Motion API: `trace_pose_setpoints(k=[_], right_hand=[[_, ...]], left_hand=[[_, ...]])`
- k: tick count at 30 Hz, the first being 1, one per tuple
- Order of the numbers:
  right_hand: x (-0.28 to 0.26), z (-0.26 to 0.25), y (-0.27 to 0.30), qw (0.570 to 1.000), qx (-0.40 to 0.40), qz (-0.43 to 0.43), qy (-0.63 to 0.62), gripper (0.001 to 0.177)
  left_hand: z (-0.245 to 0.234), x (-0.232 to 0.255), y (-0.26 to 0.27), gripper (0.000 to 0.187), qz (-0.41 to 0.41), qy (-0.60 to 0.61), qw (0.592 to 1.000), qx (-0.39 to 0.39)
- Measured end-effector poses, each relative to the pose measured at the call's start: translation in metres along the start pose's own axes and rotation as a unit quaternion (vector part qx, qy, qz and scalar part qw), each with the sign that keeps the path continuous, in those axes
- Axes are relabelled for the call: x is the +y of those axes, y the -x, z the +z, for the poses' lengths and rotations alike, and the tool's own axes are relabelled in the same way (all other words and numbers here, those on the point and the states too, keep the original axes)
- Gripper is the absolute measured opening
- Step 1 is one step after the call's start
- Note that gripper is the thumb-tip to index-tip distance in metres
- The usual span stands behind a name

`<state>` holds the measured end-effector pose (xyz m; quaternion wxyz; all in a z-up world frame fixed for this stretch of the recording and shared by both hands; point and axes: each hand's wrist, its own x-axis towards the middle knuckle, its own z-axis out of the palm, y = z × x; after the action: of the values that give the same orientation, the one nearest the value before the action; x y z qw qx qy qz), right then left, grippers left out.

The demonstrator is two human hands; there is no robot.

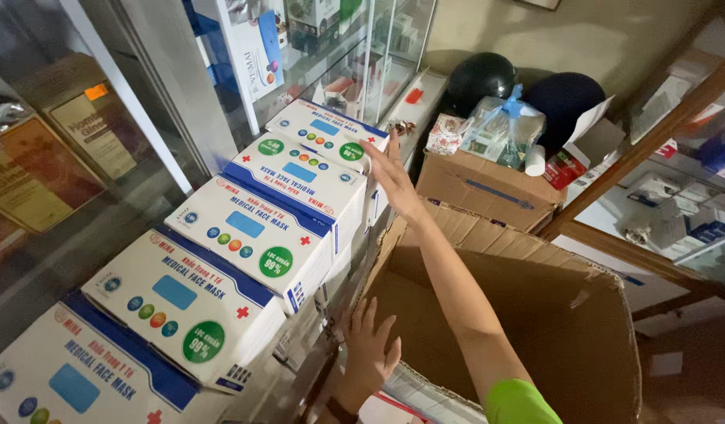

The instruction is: The person picks up boxes of medical face masks from a shelf and places them into a large cardboard box, organizing them in rows.

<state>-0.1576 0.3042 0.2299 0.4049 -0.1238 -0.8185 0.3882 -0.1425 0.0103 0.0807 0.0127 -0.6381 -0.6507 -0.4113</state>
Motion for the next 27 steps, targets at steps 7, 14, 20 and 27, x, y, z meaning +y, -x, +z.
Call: trace_pose_setpoints(k=[7,14,20,27], right_hand=[[0.003,-0.015,-0.008,0.996,-0.042,0.055,-0.059,0.058],[-0.009,-0.027,-0.013,0.986,-0.109,-0.053,0.111,0.083],[-0.022,-0.024,-0.012,0.986,-0.057,-0.064,0.143,0.083],[-0.026,-0.015,0.005,0.994,0.04,-0.062,0.085,0.073]], left_hand=[[-0.005,0.0,0.002,0.043,0.013,0.028,0.999,0.014],[0.0,0.001,0.005,0.043,-0.015,0.023,1.0,-0.003],[0.003,0.005,0.004,0.039,-0.04,-0.011,0.999,-0.033],[0.013,0.004,0.007,0.039,-0.032,-0.006,0.999,-0.019]])
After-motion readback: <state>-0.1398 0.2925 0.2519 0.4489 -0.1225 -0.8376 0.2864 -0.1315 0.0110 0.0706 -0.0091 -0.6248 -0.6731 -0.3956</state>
